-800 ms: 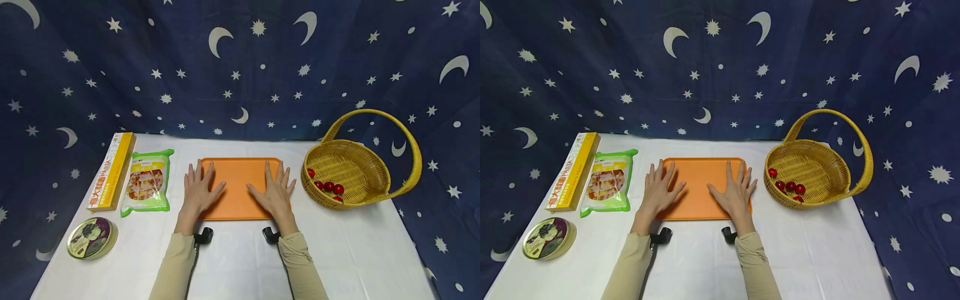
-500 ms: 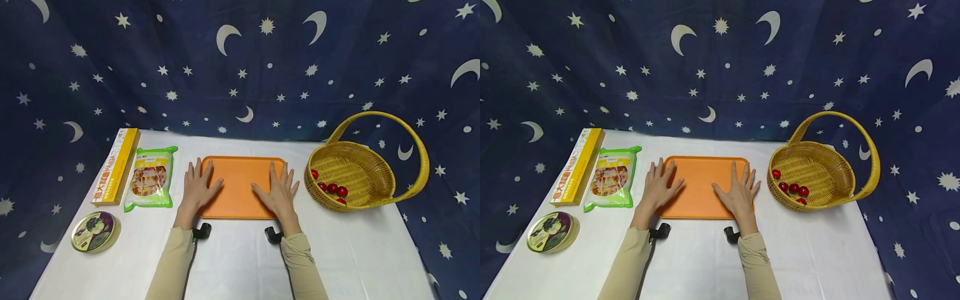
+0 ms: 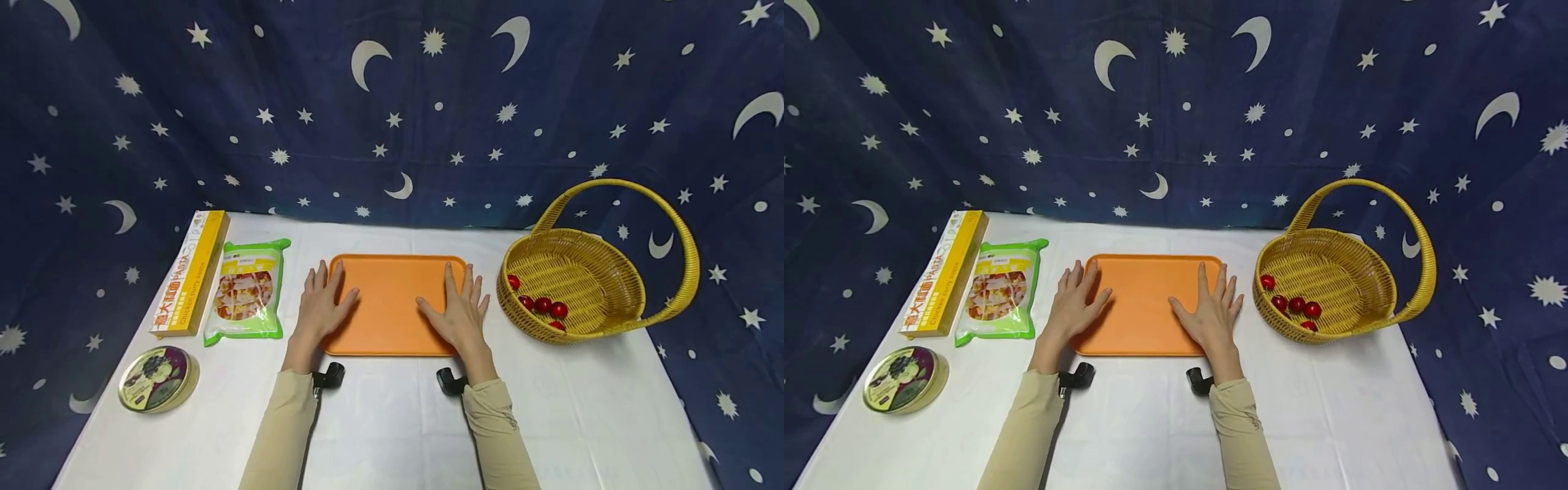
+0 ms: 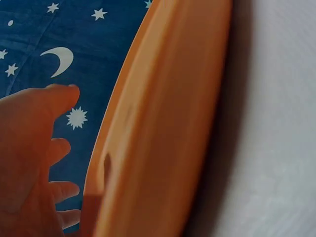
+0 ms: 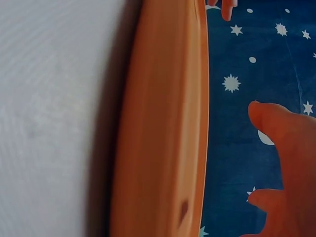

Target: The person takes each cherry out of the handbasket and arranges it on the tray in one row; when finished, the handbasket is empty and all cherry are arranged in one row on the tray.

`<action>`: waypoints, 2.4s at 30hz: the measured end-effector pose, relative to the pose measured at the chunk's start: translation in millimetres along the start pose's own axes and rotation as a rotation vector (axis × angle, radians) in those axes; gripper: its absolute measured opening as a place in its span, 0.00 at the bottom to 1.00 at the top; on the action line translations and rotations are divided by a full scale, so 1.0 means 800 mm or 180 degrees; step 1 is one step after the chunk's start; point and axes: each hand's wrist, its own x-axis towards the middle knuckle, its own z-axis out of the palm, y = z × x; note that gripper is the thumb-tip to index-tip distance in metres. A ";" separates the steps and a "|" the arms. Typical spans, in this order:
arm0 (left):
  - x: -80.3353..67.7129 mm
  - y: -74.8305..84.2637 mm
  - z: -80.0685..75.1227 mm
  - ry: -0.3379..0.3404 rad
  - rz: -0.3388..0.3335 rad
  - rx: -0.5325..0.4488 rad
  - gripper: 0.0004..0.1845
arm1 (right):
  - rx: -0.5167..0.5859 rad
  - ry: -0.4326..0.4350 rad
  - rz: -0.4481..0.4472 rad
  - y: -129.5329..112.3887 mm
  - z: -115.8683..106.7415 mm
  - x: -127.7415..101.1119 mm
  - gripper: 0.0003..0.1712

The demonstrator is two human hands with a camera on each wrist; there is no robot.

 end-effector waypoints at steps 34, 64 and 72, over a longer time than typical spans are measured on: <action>-0.009 -0.032 -0.011 0.0636 0.0122 -0.0963 0.35 | 0.1206 0.0221 -0.0292 0.027 -0.133 -0.001 0.37; -0.010 -0.031 -0.001 0.0708 -0.0019 -0.0781 0.24 | 0.0106 -0.1226 0.0713 0.168 -0.226 0.031 0.26; -0.010 -0.033 -0.002 0.0762 -0.0005 -0.0771 0.24 | 0.0318 -0.1791 0.0897 0.165 -0.241 0.052 0.19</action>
